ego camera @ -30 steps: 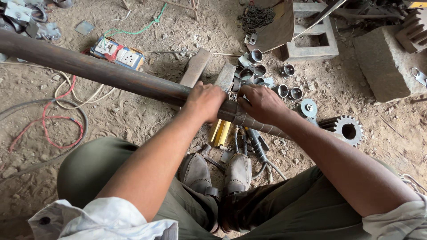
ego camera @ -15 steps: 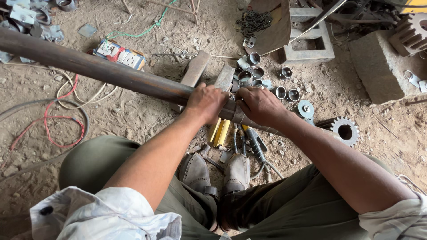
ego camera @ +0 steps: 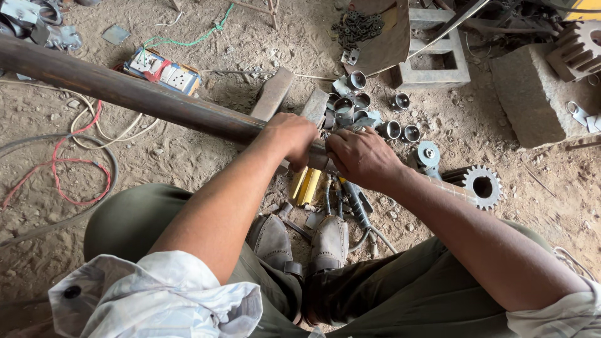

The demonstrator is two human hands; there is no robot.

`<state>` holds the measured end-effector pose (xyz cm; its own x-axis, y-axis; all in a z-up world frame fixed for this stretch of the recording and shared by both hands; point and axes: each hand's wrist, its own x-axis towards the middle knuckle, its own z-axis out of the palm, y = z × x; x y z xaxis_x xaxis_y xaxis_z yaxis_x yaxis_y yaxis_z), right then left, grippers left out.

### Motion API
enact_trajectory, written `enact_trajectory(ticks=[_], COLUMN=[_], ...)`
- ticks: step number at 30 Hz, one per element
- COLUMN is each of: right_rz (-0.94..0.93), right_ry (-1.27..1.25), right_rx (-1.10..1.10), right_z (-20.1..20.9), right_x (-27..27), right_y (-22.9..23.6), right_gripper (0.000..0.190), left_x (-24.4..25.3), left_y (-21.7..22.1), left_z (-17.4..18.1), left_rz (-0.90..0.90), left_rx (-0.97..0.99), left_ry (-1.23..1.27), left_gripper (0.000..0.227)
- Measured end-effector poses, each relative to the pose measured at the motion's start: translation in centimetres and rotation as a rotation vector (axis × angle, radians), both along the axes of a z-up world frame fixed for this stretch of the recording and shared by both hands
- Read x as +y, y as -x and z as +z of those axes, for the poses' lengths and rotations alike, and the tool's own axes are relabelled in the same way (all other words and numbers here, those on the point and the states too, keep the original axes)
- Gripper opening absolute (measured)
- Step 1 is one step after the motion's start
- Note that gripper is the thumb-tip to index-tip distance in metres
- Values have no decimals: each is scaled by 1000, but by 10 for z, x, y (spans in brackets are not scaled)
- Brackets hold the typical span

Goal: The person sits on the ground and repeatedly places small metal rings onto a long metal rod, aligning them with pre-marked lines. The person adjusts the rod and rings by hand to ensure proper placement.

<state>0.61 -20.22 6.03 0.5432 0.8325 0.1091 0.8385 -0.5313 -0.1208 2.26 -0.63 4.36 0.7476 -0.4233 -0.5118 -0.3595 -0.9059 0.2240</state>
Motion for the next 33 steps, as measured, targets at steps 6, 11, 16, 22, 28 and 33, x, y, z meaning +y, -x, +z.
enact_trajectory(ticks=[6,11,16,22,28,33], right_rz=[-96,-178,-165,-143,-148,-53], right_ry=[-23,-17,-4,4,66,-28], right_rx=[67,154,161,100,92,-122], right_z=[-4,-22,-34,-24,-12,-1], right_x=[-4,-10,-14,-12,-4,0], right_y=[-3,-23,-30,-15,-7,3], right_gripper=[16,17,17,18,17,12], left_x=[-1,0,-2,-2,0,4], left_y=[2,9,26,18,1,4], left_z=[4,-26,-58,-54,-36,-12], left_rz=[31,14,53,38,41,16], left_rx=[-13,-211,-472,-406,-261,-119], left_ry=[1,-12,44,20,38,6], left_gripper=[45,39,11,18,24,35])
